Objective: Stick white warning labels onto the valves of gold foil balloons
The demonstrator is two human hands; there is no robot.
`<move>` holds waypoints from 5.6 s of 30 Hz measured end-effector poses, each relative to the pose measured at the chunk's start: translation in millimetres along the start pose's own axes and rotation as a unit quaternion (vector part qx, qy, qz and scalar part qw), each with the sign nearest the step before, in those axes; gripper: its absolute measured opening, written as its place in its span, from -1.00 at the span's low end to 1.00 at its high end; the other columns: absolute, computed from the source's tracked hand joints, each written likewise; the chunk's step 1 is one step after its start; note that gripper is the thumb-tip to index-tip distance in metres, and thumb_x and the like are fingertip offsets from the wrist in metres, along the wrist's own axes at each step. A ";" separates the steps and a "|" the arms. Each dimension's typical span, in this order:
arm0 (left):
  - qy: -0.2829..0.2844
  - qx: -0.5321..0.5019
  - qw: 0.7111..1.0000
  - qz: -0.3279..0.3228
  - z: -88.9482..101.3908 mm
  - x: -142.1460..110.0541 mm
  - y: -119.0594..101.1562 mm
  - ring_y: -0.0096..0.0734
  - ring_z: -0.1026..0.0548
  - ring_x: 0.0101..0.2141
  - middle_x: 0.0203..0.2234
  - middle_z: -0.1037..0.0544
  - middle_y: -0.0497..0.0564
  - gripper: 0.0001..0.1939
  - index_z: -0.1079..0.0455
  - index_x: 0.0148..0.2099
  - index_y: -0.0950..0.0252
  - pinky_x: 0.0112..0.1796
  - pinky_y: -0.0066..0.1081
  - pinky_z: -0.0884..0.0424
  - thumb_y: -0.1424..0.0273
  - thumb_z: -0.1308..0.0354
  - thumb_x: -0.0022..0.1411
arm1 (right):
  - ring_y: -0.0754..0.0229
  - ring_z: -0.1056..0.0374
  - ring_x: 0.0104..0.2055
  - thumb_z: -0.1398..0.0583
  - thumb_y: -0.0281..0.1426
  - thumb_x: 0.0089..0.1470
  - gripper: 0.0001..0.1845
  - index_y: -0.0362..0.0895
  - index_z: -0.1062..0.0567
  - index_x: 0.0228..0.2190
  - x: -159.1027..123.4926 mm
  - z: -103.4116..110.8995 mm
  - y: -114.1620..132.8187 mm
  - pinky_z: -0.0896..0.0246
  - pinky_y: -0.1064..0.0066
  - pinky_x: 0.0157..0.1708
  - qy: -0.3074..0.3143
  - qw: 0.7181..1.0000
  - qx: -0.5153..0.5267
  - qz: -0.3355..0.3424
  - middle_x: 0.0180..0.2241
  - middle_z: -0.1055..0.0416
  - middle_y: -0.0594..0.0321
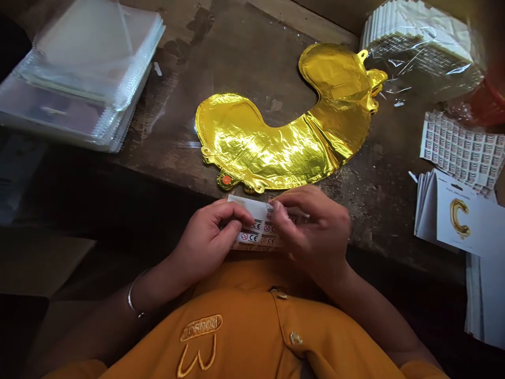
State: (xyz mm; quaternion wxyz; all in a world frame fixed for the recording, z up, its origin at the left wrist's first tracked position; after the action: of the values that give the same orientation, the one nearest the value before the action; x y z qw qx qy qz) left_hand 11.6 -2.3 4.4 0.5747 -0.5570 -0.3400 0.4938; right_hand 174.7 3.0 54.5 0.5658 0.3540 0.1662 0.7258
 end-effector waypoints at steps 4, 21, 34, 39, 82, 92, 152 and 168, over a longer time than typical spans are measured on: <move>0.022 0.002 1.000 -0.001 0.0 -0.3 -3.8 -0.44 -0.49 -0.23 -0.29 -0.56 -0.04 -0.79 -0.51 -0.21 0.27 -0.14 -0.46 -0.38 0.48 -0.04 0.24 | 0.16 -0.33 -0.33 -0.27 -0.49 -0.02 -0.90 -0.12 -0.49 -0.38 -15.0 -3.9 19.3 -0.21 0.27 -0.24 -0.067 0.952 -0.169 0.246 -0.44 -0.49 0.21; 0.027 0.069 0.992 -0.102 3.8 -2.4 -4.4 -0.47 -0.51 -0.25 -0.28 -0.57 -0.04 -0.88 -0.51 -0.22 0.25 -0.18 -0.51 -0.39 0.41 -0.14 0.27 | 0.18 -0.27 -0.27 -0.22 -0.39 0.10 -0.90 -0.15 -0.54 -0.38 23.9 -4.2 9.1 -0.20 0.37 -0.28 0.273 0.958 -0.012 0.088 -0.40 -0.42 0.19; 0.004 0.125 0.989 -0.084 13.5 -3.6 9.9 -0.38 -0.55 -0.30 -0.23 -0.60 0.01 -0.46 -0.18 0.27 0.22 -0.23 -0.43 -0.47 0.34 -0.13 0.26 | 0.21 -0.28 -0.31 -0.20 -0.46 0.07 -0.90 -0.11 -0.47 -0.48 36.8 -0.4 9.3 -0.18 0.38 -0.33 0.215 0.975 -0.008 0.057 -0.44 -0.41 0.24; -0.012 0.225 0.965 -0.134 38.0 5.8 -0.4 -0.37 -0.54 -0.35 -0.36 -0.60 -0.04 -0.50 -0.31 0.16 0.23 -0.24 -0.41 -0.46 0.32 -0.23 0.17 | 0.24 -0.34 -0.37 -0.21 -0.42 0.06 -0.92 -0.14 -0.48 -0.46 60.0 -7.9 -12.7 -0.21 0.37 -0.31 0.077 0.996 0.029 -0.022 -0.44 -0.46 0.26; 0.039 0.403 0.852 -0.331 41.8 24.7 8.3 -0.16 -0.44 0.06 -0.01 -0.53 0.13 -0.83 -0.42 -0.19 0.30 0.25 0.07 0.11 0.56 -0.03 0.24 | 0.37 -0.17 -0.61 -0.18 -0.42 0.02 -0.78 -0.18 -0.49 -0.60 78.4 -67.6 -25.4 -0.03 0.48 -0.56 0.244 0.966 0.016 -0.085 -0.66 -0.35 0.33; 0.048 0.407 0.853 -0.324 42.2 24.4 8.8 -0.15 -0.41 0.09 0.01 -0.52 0.11 -0.83 -0.42 -0.19 0.29 0.26 0.07 0.14 0.57 -0.03 0.23 | 0.37 -0.12 -0.61 -0.19 -0.45 0.00 -0.80 -0.17 -0.52 -0.61 80.0 -68.7 -22.6 0.01 0.45 -0.51 0.242 0.968 -0.041 -0.057 -0.66 -0.35 0.33; -0.051 0.376 0.888 -0.261 44.0 16.9 0.8 -0.13 -0.22 0.22 0.24 -0.22 0.22 -0.87 -0.43 -0.33 0.28 0.20 0.04 -0.10 0.41 -0.10 0.27 | 0.38 -0.09 -0.58 -0.22 -0.23 0.04 -0.66 -0.18 -0.43 -0.63 78.7 -60.5 -30.0 0.03 0.50 -0.53 0.172 0.982 0.012 -0.070 -0.68 -0.20 0.40; 0.146 0.371 0.850 -0.344 31.7 64.2 -9.4 -0.23 -0.45 -0.11 -0.18 -0.55 0.08 -0.88 -0.41 -0.34 0.29 -0.07 -0.26 -0.38 0.46 -0.07 0.24 | 0.27 -0.25 -0.47 -0.10 -0.21 0.09 -0.69 -0.20 -0.47 -0.44 92.8 -50.1 -33.3 -0.17 0.44 -0.45 0.131 0.984 0.065 -0.098 -0.52 -0.37 0.25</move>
State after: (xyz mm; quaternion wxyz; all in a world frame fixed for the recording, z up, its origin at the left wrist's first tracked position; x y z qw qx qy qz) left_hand 1.6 69.1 8.0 0.9146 -0.2156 -0.2141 0.2668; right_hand 152.8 108.2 28.5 0.5838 0.2736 0.3195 0.6944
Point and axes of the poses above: each hand's wrist, its own x-axis towards the middle knuckle, its own z-axis out of the back of the hand, y = z × x, the point moved 4 cm from there along x, towards the middle knuckle
